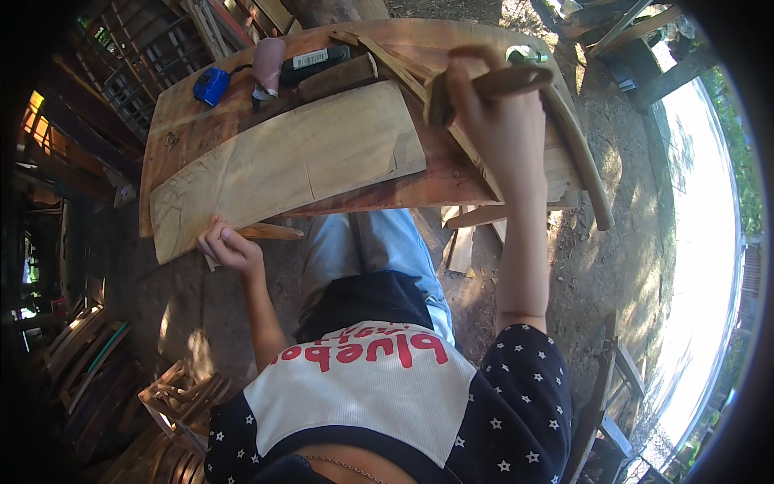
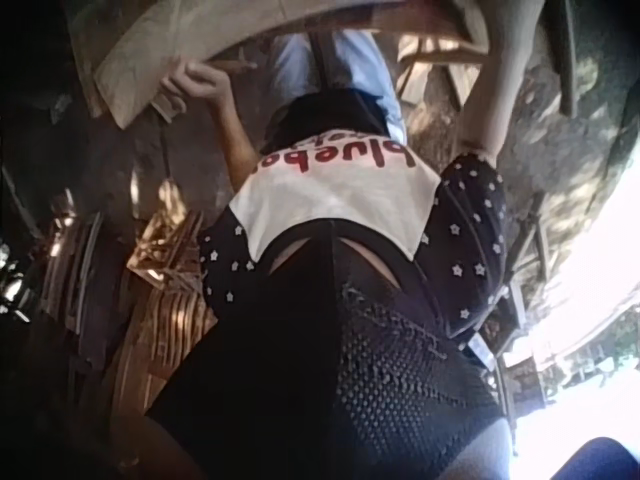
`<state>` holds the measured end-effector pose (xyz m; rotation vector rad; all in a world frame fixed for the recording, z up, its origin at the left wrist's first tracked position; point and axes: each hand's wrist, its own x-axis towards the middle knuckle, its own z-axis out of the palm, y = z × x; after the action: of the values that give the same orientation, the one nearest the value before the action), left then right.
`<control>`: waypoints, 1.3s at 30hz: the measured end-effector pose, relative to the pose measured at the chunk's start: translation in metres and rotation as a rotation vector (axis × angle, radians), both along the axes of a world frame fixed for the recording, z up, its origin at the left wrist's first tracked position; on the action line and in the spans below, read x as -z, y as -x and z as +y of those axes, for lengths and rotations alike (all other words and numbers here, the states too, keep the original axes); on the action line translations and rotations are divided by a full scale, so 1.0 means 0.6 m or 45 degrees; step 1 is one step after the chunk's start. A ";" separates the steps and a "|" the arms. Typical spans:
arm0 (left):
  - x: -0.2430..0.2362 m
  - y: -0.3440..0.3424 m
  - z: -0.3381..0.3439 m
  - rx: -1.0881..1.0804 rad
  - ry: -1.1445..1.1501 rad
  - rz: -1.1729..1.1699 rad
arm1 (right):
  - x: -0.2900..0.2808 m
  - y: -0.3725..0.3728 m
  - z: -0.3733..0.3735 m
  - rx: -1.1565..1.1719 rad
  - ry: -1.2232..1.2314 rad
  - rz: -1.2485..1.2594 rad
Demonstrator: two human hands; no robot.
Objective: Chisel out a notch in a wood plank using a hammer and chisel, then apply a finish with a brush.
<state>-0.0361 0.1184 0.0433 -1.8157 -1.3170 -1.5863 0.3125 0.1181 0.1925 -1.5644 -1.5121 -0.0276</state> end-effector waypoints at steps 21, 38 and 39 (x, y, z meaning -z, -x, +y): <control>-0.027 -0.008 -0.012 -0.037 0.089 0.086 | -0.004 -0.188 -0.003 0.206 0.647 0.221; -0.228 -0.011 0.221 0.456 0.625 0.512 | 0.072 -0.010 -0.107 0.104 0.215 0.316; -0.224 -0.030 0.235 0.441 0.574 0.607 | 0.084 -0.005 -0.107 0.114 0.184 0.316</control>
<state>-0.0183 0.2594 0.1779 -2.6091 -1.2389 -0.9303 0.3155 0.0539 0.1419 -1.6813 -1.2727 0.2215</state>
